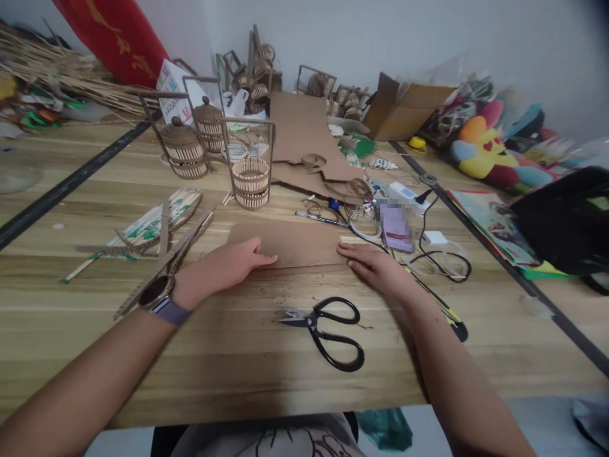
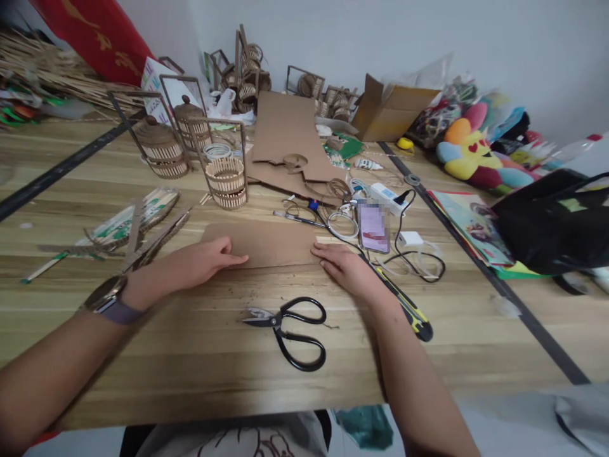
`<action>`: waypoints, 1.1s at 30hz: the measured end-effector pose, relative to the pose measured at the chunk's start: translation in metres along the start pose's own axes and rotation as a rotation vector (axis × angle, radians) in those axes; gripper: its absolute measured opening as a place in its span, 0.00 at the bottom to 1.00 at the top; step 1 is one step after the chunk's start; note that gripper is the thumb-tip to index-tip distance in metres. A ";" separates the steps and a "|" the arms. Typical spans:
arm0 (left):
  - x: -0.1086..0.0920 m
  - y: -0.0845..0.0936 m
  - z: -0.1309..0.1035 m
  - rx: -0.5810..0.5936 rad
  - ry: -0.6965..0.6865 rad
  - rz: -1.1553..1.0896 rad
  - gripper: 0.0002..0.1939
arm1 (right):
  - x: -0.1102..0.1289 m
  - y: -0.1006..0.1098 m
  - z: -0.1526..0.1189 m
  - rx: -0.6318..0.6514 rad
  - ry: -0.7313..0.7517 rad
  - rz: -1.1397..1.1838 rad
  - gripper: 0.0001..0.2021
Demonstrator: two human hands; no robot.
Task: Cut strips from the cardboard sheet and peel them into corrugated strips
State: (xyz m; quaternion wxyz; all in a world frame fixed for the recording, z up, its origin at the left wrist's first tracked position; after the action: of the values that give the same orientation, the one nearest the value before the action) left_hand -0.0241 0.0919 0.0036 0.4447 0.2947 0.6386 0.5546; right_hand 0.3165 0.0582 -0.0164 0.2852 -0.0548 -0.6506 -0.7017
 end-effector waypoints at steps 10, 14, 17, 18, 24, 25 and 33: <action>-0.017 0.004 0.077 0.138 -0.085 0.004 0.31 | 0.002 -0.002 0.001 0.001 -0.016 0.013 0.19; -0.021 0.002 0.084 0.152 -0.109 0.047 0.35 | 0.007 0.003 0.001 0.014 -0.029 0.016 0.17; -0.018 0.000 0.085 0.149 -0.105 0.018 0.33 | 0.014 0.013 0.009 -0.005 -0.068 -0.056 0.16; -0.017 0.000 0.084 0.144 -0.104 0.009 0.32 | 0.017 0.017 0.014 -0.010 -0.102 -0.129 0.15; -0.013 -0.004 0.081 0.108 -0.096 0.020 0.31 | 0.029 0.025 0.070 -0.002 -0.315 -0.497 0.14; -0.013 -0.004 0.081 0.109 -0.103 0.040 0.32 | 0.029 0.022 0.079 0.015 -0.338 -0.524 0.13; -0.021 0.003 0.084 0.228 -0.094 0.105 0.33 | 0.029 0.013 0.106 0.111 -0.469 -0.486 0.06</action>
State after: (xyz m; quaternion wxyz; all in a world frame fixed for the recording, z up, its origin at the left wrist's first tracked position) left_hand 0.0599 0.1116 0.0121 0.4082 0.4019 0.6598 0.4864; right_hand 0.2671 0.1492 0.0233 -0.0452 -0.0426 -0.7298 -0.6808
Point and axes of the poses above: each hand's wrist, its own z-axis towards the middle knuckle, its own y-axis out of the back of the hand, x = y × z, the point moved 2 cm from there along z, towards the middle knuckle, and after that the axes turned 13 degrees about -y, right-handed, at the moved point
